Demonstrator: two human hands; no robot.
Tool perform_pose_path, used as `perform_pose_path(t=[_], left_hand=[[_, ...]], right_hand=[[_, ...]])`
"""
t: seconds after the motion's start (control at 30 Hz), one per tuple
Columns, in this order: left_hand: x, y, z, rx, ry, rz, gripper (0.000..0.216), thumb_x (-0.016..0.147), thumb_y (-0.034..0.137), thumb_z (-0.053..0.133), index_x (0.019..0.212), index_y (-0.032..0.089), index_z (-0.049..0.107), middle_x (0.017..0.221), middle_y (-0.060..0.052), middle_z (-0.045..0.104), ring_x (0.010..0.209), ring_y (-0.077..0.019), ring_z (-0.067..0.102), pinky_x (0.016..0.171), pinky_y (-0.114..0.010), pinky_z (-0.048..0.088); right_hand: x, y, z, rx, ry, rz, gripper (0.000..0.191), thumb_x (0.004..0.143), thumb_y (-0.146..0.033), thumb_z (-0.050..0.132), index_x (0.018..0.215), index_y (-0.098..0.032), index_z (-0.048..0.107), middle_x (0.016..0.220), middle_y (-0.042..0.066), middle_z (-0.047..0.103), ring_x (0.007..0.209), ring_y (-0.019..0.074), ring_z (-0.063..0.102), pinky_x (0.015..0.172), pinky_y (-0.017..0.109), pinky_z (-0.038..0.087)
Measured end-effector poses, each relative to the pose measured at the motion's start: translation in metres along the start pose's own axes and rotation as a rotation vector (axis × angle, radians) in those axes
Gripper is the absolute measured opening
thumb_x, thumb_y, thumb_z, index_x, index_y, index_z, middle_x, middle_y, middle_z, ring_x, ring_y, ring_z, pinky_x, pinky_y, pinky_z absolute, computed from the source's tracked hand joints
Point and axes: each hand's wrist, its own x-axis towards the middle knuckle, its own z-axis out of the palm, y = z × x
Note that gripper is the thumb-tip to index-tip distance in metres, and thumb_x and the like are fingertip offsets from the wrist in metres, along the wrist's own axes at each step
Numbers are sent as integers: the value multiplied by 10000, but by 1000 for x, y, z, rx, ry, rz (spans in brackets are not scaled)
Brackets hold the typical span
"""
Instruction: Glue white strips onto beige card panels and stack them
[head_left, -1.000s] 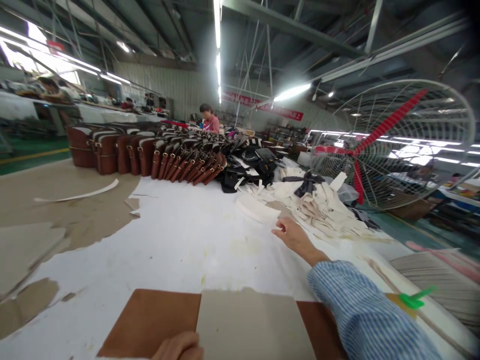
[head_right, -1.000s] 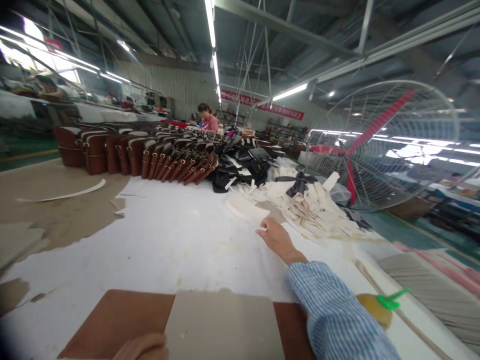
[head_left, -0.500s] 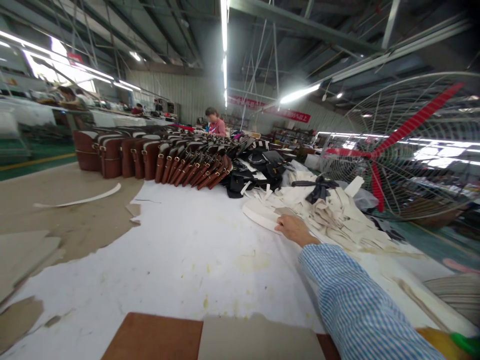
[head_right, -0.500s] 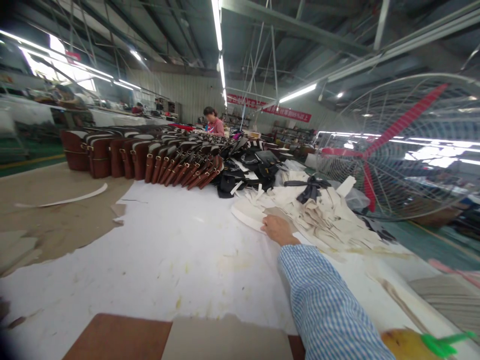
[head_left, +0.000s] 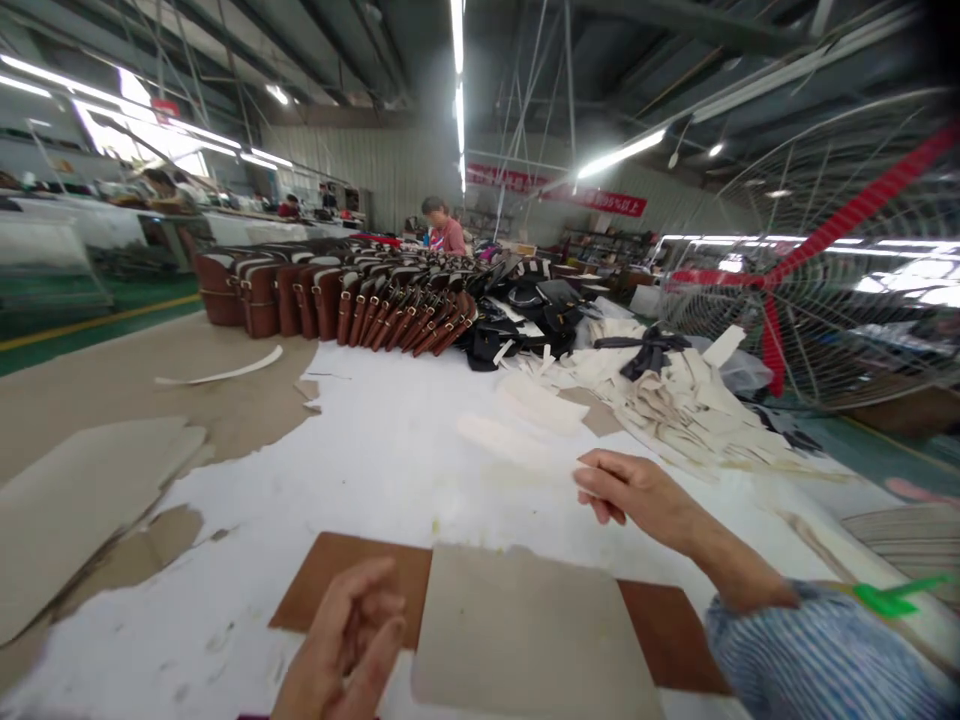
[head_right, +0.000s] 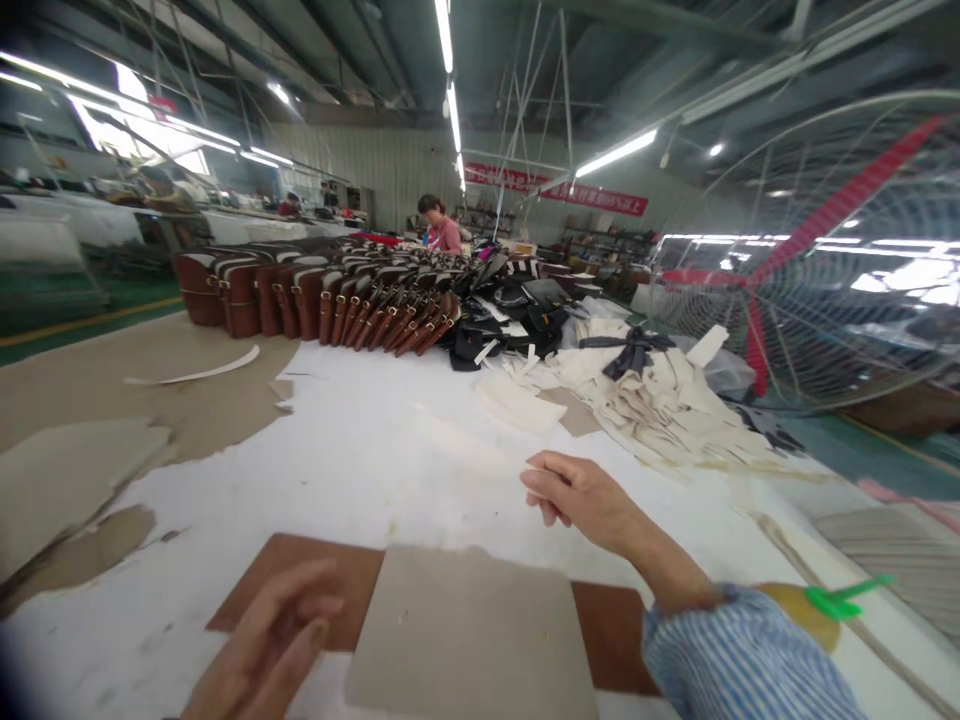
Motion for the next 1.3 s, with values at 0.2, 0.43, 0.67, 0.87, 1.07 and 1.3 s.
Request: perform_pose_path(t=[0.2,0.43,0.67,0.87,1.07,1.3], left_hand=[[10,51,8,-563,-59,-394,572,997,642,502,1410,250,550,1322,-116,667,896,-212,742,612,-278,550],[-10,56,12,-376,-107,-466,475,724,620,823,912,188,762,758,-15,699,573,-126,597,517,-234,502],[-15,48,11,-12,-262,-495,408,754,605,762,929,238,779,447,61,570,364,-130,491,382,-220,382],[11,47,19,6,-264,-334,380,758,523,745,983,218,766,481,59,607,440,-142,579,485,-240,494],[36,31,18,128,-287,-279,411,766,543,723,1001,207,705,605,40,668,477,-152,602,449,-240,472],[38,20,20,303,-235,-223,423,762,619,704,920,227,723,689,3,722,558,-165,620,454,-226,417]], right_hand=[[-98,-19,39,363,-297,85,503,976,-662,547,791,-214,680,599,-16,590,548,116,495,533,238,360],[-143,-10,71,451,-272,165,547,981,-711,492,826,-209,646,701,-18,563,602,117,512,580,251,389],[-179,17,86,660,-135,409,459,959,-670,575,1109,-236,592,742,-24,621,614,128,580,564,241,449],[-157,27,79,564,102,506,411,877,-651,651,903,-241,625,572,-60,539,452,101,416,427,227,303],[-130,23,80,330,225,414,324,859,-543,593,864,-234,689,614,-25,602,543,150,546,540,281,437],[-125,26,87,264,265,447,309,846,-536,591,855,-246,698,730,17,692,642,188,607,590,308,467]])
